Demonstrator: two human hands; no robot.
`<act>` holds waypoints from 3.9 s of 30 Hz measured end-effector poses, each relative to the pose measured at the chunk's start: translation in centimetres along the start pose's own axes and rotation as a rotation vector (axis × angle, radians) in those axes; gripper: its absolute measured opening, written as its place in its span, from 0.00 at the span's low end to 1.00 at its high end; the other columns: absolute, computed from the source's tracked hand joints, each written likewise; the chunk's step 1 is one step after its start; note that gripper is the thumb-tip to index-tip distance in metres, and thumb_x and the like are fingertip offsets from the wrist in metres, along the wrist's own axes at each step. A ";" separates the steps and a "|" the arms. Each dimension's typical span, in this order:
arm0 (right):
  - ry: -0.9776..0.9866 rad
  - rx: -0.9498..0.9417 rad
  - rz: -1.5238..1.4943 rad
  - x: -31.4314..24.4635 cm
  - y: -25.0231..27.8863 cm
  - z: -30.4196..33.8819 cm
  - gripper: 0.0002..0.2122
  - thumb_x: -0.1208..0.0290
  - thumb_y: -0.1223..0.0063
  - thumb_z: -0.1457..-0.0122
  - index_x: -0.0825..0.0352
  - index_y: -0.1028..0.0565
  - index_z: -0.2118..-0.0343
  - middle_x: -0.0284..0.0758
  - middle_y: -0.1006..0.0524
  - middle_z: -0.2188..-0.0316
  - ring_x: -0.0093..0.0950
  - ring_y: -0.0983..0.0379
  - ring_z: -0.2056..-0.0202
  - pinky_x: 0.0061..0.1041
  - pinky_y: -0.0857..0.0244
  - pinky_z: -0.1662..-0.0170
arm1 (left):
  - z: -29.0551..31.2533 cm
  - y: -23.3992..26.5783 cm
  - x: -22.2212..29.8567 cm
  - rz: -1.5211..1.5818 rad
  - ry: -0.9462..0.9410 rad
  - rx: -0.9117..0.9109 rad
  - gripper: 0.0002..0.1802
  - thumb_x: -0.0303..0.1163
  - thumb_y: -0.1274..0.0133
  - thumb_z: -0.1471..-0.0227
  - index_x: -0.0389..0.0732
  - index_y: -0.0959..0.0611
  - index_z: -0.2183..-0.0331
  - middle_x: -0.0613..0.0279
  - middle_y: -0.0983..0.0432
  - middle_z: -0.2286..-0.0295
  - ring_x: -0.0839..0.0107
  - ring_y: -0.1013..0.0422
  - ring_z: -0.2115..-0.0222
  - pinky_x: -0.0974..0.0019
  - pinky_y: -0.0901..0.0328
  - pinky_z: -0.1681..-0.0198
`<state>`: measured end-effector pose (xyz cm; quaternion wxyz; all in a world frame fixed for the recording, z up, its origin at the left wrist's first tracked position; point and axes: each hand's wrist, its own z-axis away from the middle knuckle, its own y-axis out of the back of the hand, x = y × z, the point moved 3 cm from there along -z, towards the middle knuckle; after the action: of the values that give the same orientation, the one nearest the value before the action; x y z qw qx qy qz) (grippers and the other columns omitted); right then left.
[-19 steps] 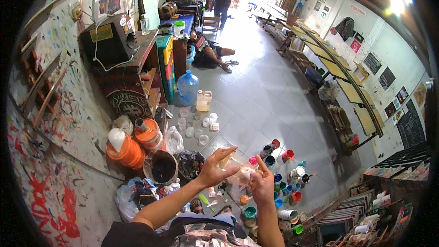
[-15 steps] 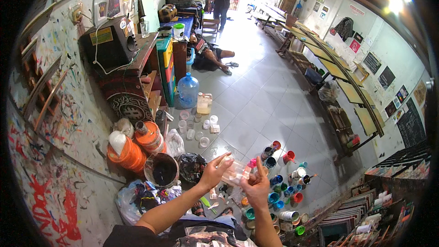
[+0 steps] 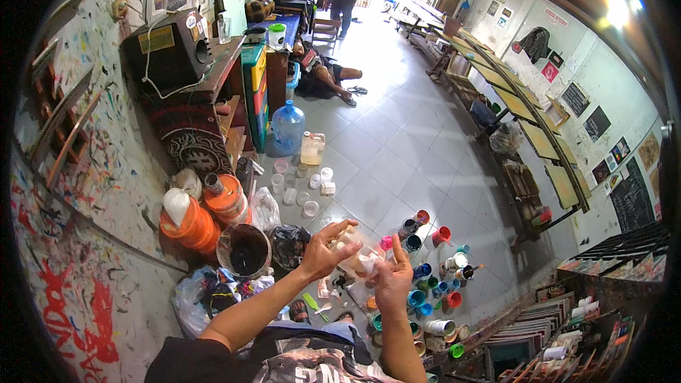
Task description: The person wipes a small plastic container using a cloth, then puts a cap on a different container and stirs a liquid in a cup.
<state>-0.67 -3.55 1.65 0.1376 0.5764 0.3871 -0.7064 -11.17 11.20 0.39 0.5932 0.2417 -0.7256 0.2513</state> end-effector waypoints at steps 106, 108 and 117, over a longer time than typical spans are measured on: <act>-0.016 -0.065 -0.138 1.2 -2.6 -1.1 0.37 0.80 0.50 0.39 0.68 0.56 0.30 0.40 0.21 0.64 0.26 0.22 0.67 0.24 0.26 0.63 | -1.1 3.0 0.0 0.084 -0.253 -0.019 0.28 0.31 0.36 0.52 0.36 0.24 0.49 0.56 0.25 0.54 0.67 0.29 0.52 0.65 0.35 0.48; -0.005 -0.126 -0.042 0.9 -2.8 -1.1 0.37 0.82 0.51 0.40 0.66 0.56 0.30 0.39 0.21 0.64 0.25 0.22 0.67 0.24 0.26 0.63 | -1.0 3.0 -0.5 0.151 -0.184 0.013 0.27 0.30 0.37 0.51 0.37 0.24 0.49 0.56 0.26 0.54 0.67 0.30 0.52 0.65 0.35 0.48; -0.167 -0.031 -0.287 0.6 -2.5 -1.2 0.33 0.80 0.53 0.38 0.73 0.54 0.32 0.40 0.23 0.62 0.26 0.23 0.66 0.26 0.25 0.61 | -1.0 2.5 1.5 -0.105 -0.445 0.019 0.24 0.30 0.36 0.58 0.37 0.20 0.56 0.51 0.25 0.57 0.61 0.27 0.54 0.63 0.34 0.48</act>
<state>-1.61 -0.95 1.98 0.0760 0.4524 0.4636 -0.7580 -12.27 13.65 1.82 0.4286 0.3340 -0.8226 0.1675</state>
